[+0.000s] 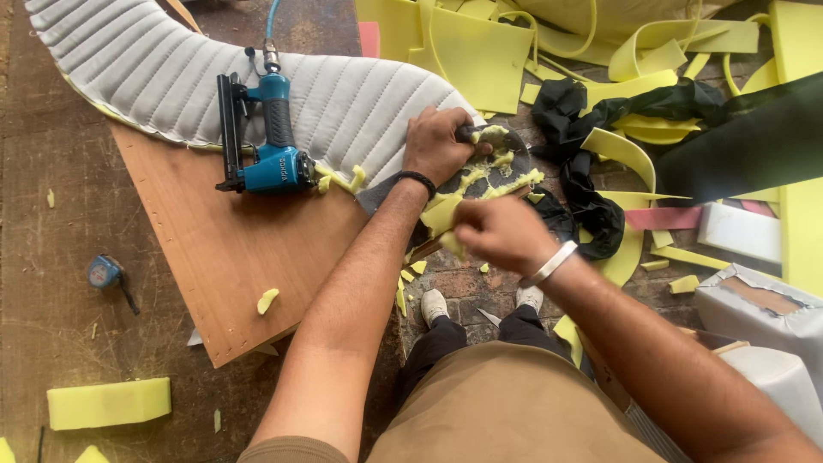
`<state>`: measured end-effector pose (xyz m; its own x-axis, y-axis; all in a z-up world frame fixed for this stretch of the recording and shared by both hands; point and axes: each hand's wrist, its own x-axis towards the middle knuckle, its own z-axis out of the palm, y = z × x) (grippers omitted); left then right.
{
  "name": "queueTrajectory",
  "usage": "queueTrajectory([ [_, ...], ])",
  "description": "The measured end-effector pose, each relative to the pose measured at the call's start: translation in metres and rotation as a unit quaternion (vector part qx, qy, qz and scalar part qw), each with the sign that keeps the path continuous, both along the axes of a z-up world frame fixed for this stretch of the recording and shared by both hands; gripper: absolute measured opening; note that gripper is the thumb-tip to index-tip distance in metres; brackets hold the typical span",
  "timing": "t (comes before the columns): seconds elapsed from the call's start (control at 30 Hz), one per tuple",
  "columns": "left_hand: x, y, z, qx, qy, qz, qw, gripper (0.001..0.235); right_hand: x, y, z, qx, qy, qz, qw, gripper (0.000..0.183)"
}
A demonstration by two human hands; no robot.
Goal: The person staples a gray quilted fabric onto a curved wooden frame using a pneumatic staple gun. They repeatedly pull and smooth the fabric, then remove excess yellow foam from the edges by hand. The work continues along the length of the frame, with the person adjusting the fabric and foam as needed.
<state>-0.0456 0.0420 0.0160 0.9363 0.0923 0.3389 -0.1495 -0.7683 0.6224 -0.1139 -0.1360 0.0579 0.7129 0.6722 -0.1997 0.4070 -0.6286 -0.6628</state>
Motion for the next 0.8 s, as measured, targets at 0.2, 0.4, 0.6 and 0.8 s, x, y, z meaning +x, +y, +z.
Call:
queueTrajectory([
  [0.2, 0.001, -0.006, 0.004, 0.011, -0.002, 0.001, 1.000, 0.043, 0.022, 0.039, 0.018, -0.272, -0.124, 0.013, 0.954, 0.053],
  [0.4, -0.002, -0.006, 0.009, 0.021, 0.025, 0.017, 0.999, 0.040, 0.043, 0.035, -0.015, -0.167, -0.141, 0.105, 0.970, 0.028],
  [0.6, -0.004, -0.009, 0.009, 0.017, 0.049, 0.010, 0.999, 0.035, 0.022, 0.031, -0.012, -0.188, -0.090, 0.068, 0.976, 0.036],
  [0.8, -0.003, -0.005, 0.007, 0.017, 0.027, -0.001, 0.999, 0.033, 0.025, 0.026, -0.018, -0.120, -0.169, 0.104, 0.973, 0.031],
])
